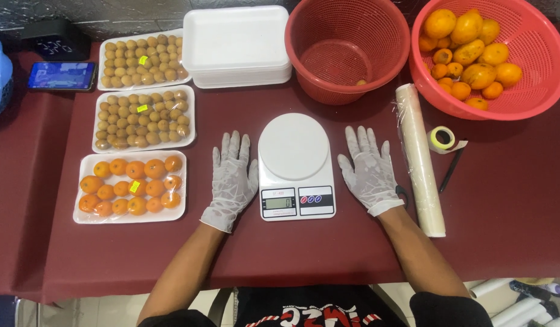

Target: Wrapping a tray of oranges with plastic film, labeling it, and weighing it on a digital scale.

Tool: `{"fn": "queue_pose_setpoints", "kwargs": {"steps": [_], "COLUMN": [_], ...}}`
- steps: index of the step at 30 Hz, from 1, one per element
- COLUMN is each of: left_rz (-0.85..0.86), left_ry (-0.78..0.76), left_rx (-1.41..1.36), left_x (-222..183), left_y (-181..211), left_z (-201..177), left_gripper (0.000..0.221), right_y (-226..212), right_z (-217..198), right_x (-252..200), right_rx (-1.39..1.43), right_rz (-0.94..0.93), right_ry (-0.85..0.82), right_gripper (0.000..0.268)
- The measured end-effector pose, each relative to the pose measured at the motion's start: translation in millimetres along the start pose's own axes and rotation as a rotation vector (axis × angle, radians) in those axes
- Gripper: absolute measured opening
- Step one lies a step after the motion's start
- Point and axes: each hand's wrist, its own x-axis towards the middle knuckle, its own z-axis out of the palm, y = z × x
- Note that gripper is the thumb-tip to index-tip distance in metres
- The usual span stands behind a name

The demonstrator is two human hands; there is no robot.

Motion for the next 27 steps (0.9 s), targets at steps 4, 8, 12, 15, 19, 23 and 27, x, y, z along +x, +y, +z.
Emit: {"fn": "queue_pose_setpoints", "kwargs": {"steps": [4,8,12,15,19,23,27], "left_rz": [0.005,0.009,0.017,0.019,0.143,0.220,0.259], "left_ry": [0.001,-0.008,-0.004,-0.027,0.293,0.421,0.453], "left_rx": [-0.010,0.015,0.009,0.004,-0.110,-0.267,-0.531], "left_x": [0.4,0.2,0.8,0.5,-6.4,-18.6,-54.4], "left_y": [-0.9,-0.6,-1.1,-3.2,1.8,17.0,35.9], "left_z": [3.3,0.5,-1.9,-4.4,-32.6,-113.3,-214.2], "left_gripper": [0.059,0.061,0.061,0.059,0.047,0.031,0.027], "right_y": [-5.6,-7.8,0.4,7.5,-4.8,-24.0,-28.5], "right_z": [-8.0,-10.5,-0.9,4.3,-44.1,-123.0,-176.5], "right_x": [-1.6,-2.4,-0.4,0.2,-17.0,-60.2,-106.4], "right_rx": [-0.026,-0.034,0.031,0.141,0.442,0.547,0.643], "right_rz": [-0.001,0.004,0.002,-0.075,-0.215,-0.165,-0.182], "right_ry": [-0.027,-0.027,0.003,0.204,0.526,0.480,0.614], "right_gripper": [0.068,0.064,0.069,0.069,0.058,0.049,0.039]}}
